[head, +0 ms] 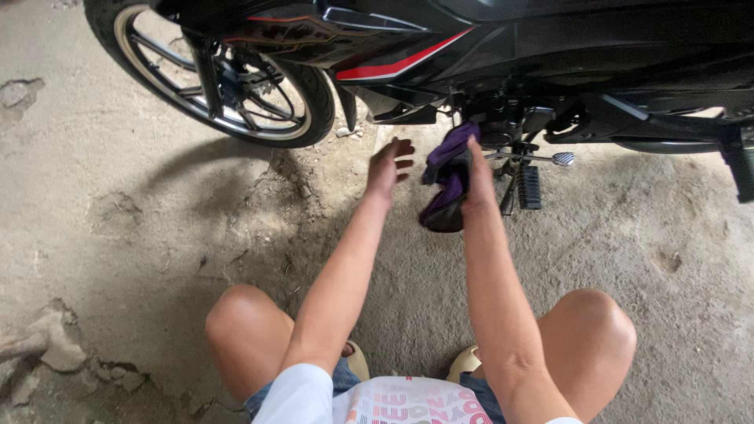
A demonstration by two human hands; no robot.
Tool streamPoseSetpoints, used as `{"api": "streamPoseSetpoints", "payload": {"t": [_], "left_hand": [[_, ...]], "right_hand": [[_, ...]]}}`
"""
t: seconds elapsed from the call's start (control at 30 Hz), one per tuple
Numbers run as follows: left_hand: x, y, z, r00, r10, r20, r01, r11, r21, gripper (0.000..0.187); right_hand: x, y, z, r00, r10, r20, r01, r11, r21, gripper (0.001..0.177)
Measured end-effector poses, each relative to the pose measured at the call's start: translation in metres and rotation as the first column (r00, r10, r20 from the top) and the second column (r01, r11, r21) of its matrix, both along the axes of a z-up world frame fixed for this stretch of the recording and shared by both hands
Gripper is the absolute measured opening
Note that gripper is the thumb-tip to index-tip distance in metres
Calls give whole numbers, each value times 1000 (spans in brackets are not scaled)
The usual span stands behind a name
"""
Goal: The person removes a plastic side panel from a motorcycle and uses a screwdriver to adjust a component near the engine.
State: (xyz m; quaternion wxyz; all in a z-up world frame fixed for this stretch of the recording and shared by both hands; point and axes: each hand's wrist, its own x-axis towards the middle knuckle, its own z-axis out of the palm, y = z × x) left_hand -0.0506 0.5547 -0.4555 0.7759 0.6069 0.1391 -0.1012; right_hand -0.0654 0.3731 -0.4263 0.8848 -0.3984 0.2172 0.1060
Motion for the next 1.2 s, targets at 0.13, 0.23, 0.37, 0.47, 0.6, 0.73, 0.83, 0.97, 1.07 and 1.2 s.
{"api": "streamPoseSetpoints", "payload": {"t": [0.13, 0.23, 0.37, 0.47, 0.6, 0.73, 0.83, 0.97, 1.07, 1.2], "left_hand": [[8, 25, -12, 995, 92, -27, -89, 991, 100, 47], [17, 25, -17, 996, 90, -26, -88, 993, 82, 43], [29, 18, -22, 996, 75, 37, -73, 996, -59, 36], [44, 12, -17, 993, 116, 11, -117, 993, 18, 31], [55, 15, -9, 992, 83, 100, -80, 996, -38, 34], [76, 17, -10, 984, 168, 51, -172, 981, 90, 32], [99, 33, -27, 907, 394, 150, -419, 877, 233, 39], [115, 58, -23, 684, 541, 490, -690, 698, 192, 67], [113, 60, -2, 951, 189, 245, -265, 907, 327, 72], [113, 54, -13, 909, 223, 353, -348, 871, 347, 67]], "right_hand": [[2, -3, 8, 986, -2, 164, 27, 988, -150, 40], [2, 1, 2, 996, -27, 86, 36, 995, -98, 39], [-5, 12, -8, 942, 15, 336, -187, 854, 486, 28], [5, 22, 20, 990, 43, 132, -47, 999, 25, 54], [6, 19, 54, 995, 37, -95, -56, 977, -204, 63], [17, 11, 40, 988, 147, -53, -156, 893, -422, 58], [27, 11, 24, 988, 152, 6, -131, 875, -466, 60], [28, 13, 23, 987, 159, 33, -142, 945, -294, 57], [25, 21, 40, 985, 159, -68, -157, 662, -732, 62], [1, 35, 63, 978, 180, -105, -72, -180, -981, 51]]}}
